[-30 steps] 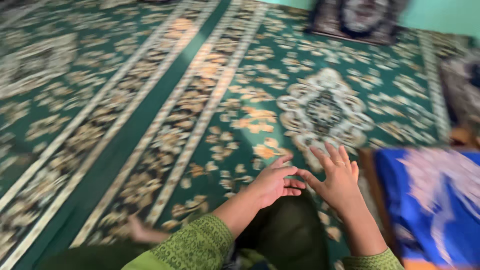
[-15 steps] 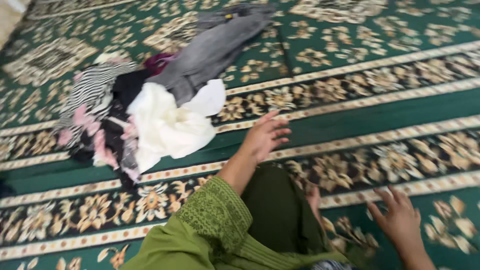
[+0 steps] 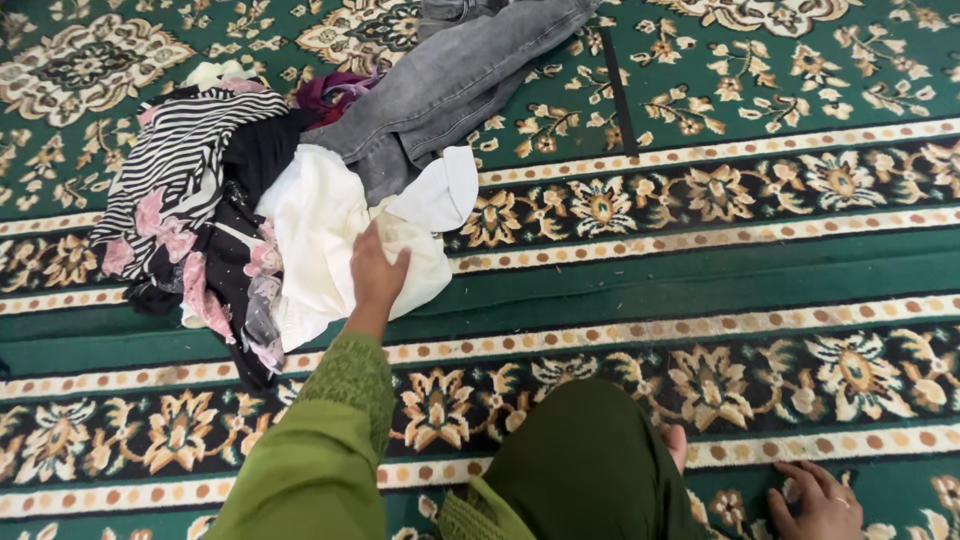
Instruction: The person folds a blue embroidered garment and a pair of grey jeans on a patterned green carpet. They smooth and align the fabric, fold the items into compact rectangles, and place the folded blue garment on a nearby stack.
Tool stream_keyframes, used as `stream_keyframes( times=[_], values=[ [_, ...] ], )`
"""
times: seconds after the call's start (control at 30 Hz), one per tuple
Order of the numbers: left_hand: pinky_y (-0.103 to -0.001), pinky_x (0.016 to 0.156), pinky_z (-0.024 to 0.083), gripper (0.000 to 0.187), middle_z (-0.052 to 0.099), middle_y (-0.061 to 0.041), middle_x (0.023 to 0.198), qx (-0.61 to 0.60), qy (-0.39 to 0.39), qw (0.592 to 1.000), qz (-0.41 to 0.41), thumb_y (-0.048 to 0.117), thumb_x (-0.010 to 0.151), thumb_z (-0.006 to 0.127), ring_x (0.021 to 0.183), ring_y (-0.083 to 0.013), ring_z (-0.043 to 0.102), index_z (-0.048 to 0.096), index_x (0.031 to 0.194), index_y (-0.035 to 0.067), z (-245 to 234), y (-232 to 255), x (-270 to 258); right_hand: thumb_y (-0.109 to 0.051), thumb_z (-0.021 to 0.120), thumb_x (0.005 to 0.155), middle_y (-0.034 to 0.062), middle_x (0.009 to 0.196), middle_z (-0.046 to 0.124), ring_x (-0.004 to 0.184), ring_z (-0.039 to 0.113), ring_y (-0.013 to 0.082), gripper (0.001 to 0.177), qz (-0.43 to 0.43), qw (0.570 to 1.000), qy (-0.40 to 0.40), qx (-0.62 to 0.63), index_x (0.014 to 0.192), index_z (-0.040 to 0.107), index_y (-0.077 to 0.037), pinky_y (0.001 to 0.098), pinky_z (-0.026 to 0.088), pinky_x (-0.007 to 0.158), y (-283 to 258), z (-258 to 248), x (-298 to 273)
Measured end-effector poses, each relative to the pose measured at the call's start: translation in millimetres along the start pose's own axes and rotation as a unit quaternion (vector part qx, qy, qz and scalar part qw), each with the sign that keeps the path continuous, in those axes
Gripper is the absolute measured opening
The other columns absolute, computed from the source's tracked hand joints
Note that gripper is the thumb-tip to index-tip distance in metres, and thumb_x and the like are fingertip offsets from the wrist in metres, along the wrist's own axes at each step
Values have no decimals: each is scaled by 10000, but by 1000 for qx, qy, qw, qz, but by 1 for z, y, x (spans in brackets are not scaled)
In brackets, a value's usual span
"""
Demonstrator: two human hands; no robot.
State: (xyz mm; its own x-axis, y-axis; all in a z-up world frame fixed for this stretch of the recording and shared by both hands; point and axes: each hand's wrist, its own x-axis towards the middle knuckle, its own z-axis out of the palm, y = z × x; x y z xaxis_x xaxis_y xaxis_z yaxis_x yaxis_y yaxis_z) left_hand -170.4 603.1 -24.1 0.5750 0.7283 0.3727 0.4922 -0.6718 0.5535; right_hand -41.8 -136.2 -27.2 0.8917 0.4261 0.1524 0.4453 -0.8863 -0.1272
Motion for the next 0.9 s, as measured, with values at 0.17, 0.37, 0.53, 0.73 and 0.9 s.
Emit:
stream_keyframes(
  times=[0.17,0.37,0.53,0.73,0.9],
  values=[
    [-495,1116,410,654,566,-278,1418,-22,-19,999,18,314,897,738,1329,-440,517,516,1423,-4,54,-11,68,-429,857,631,24,1293,720,1162,707,209,571,7,999,7,-47,1184,722,-378,437,504,1149,-11,-7,11],
    [-512,1084,411,507,595,-273,1347,25,-244,966,-85,339,990,617,1270,-437,547,527,1387,35,71,-41,99,-437,918,572,109,1223,726,1162,705,250,610,-11,998,-50,32,1154,753,-356,367,587,988,3,3,30],
    [-527,995,493,364,692,-228,1240,142,-290,940,-109,315,975,658,1173,-420,635,671,1223,48,39,-28,107,-338,917,608,57,1081,771,1211,707,285,531,-33,994,-94,55,1110,775,-243,397,556,1081,2,-1,49],
    [-500,828,592,272,724,-150,1157,-20,-428,903,-28,130,820,699,996,-408,729,736,1088,152,33,-43,109,-185,780,644,36,944,763,1063,720,218,412,-17,996,-2,83,1054,756,-210,312,560,1039,-14,-4,46],
    [-327,951,512,205,761,-120,1141,-439,-358,824,-19,60,874,631,1100,-228,687,765,1019,5,78,-59,123,-132,702,744,-3,905,750,1006,725,187,317,-22,992,22,122,1030,772,-248,283,563,1017,-14,7,49]
  ],
)
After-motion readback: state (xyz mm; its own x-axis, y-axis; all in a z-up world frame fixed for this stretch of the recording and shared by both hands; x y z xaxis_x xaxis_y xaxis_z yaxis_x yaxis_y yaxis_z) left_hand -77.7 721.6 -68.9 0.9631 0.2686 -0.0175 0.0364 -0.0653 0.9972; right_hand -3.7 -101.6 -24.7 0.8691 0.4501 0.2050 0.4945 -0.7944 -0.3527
